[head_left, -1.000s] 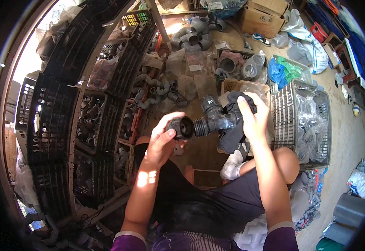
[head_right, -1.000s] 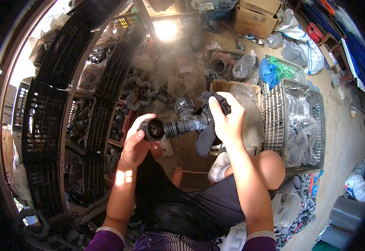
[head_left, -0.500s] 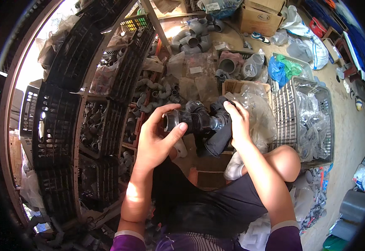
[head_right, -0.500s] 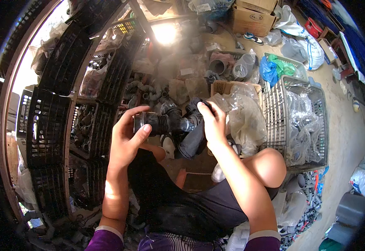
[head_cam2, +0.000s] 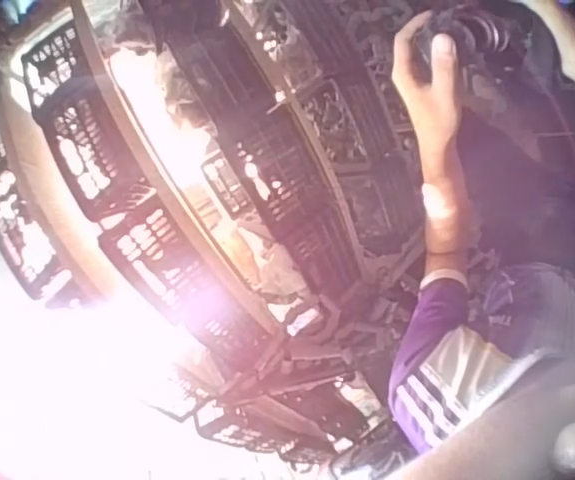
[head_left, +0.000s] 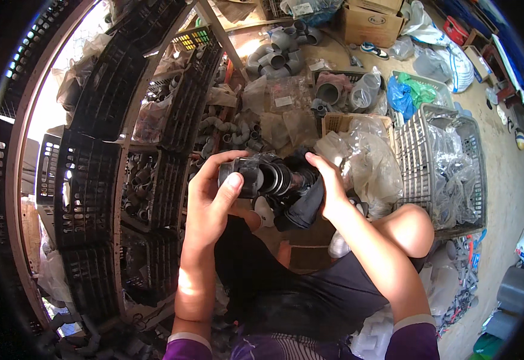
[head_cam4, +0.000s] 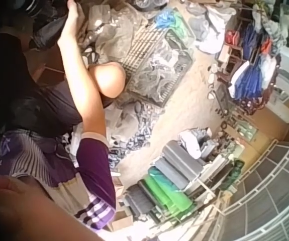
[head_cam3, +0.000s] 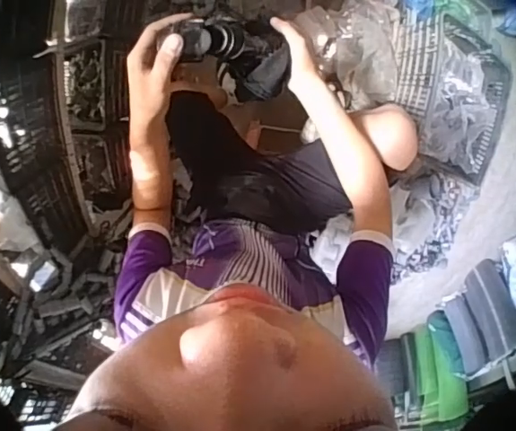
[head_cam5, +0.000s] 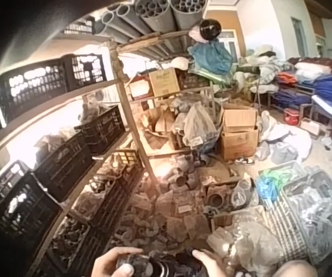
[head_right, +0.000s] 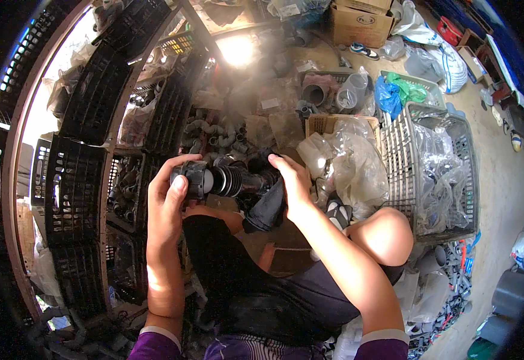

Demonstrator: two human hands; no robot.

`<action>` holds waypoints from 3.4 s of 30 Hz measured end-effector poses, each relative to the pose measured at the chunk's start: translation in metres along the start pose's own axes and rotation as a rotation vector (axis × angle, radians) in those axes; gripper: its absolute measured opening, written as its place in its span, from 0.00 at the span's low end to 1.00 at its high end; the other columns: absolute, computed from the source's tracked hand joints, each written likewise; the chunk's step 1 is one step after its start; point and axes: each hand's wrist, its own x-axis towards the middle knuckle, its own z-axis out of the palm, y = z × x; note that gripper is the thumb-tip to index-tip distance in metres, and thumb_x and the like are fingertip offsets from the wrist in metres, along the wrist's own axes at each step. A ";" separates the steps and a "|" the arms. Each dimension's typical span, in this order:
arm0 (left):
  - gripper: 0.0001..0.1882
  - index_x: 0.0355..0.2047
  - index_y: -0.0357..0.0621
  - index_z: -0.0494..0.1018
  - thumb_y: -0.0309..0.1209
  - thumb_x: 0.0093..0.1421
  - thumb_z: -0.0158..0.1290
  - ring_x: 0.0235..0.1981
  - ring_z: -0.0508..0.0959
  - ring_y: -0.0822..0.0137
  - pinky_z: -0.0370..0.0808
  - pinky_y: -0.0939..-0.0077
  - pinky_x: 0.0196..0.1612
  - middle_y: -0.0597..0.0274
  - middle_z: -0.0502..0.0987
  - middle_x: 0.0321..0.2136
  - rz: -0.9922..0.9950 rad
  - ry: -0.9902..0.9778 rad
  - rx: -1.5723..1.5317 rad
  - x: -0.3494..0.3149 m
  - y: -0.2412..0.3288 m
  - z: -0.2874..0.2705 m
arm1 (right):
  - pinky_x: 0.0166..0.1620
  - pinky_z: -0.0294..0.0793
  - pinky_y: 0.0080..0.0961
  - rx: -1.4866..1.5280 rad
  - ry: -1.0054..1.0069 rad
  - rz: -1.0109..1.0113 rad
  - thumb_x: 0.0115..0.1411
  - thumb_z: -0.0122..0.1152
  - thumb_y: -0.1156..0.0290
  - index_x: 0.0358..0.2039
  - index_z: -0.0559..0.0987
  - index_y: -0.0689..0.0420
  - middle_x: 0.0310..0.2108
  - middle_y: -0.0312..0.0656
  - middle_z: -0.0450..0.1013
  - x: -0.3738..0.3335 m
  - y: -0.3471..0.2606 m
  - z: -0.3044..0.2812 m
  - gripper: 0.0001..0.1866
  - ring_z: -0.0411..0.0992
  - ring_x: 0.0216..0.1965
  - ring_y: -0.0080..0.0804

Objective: Cleaning and assembling black PVC plumbing fittings in a warehouse storage area.

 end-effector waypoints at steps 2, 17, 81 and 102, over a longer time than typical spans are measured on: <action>0.20 0.51 0.36 0.73 0.36 0.63 0.56 0.33 0.73 0.79 0.71 0.85 0.32 0.64 0.77 0.36 0.017 0.001 0.040 0.000 -0.006 -0.005 | 0.46 0.78 0.36 0.006 -0.033 0.036 0.63 0.56 0.61 0.44 0.77 0.58 0.40 0.44 0.78 0.000 0.000 -0.001 0.15 0.78 0.40 0.37; 0.23 0.48 0.37 0.73 0.46 0.66 0.49 0.26 0.72 0.80 0.67 0.87 0.23 0.67 0.76 0.31 0.004 0.067 0.128 0.002 -0.013 -0.006 | 0.42 0.74 0.24 0.031 -0.047 0.001 0.61 0.60 0.65 0.38 0.80 0.62 0.35 0.38 0.78 -0.004 0.000 0.004 0.13 0.75 0.35 0.26; 0.39 0.57 0.33 0.66 0.27 0.46 0.71 0.53 0.72 0.65 0.67 0.69 0.59 0.56 0.70 0.51 0.313 0.110 -0.207 0.006 -0.050 0.003 | 0.45 0.78 0.37 0.027 0.005 -0.038 0.64 0.54 0.62 0.44 0.76 0.60 0.38 0.45 0.78 -0.019 0.010 0.020 0.15 0.78 0.38 0.38; 0.37 0.60 0.39 0.59 0.23 0.53 0.65 0.57 0.71 0.59 0.68 0.63 0.61 0.42 0.67 0.59 0.359 0.030 -0.443 0.018 -0.043 0.024 | 0.36 0.64 0.18 -0.121 0.166 -0.377 0.61 0.60 0.66 0.34 0.78 0.60 0.28 0.29 0.69 -0.029 -0.006 0.034 0.09 0.64 0.30 0.17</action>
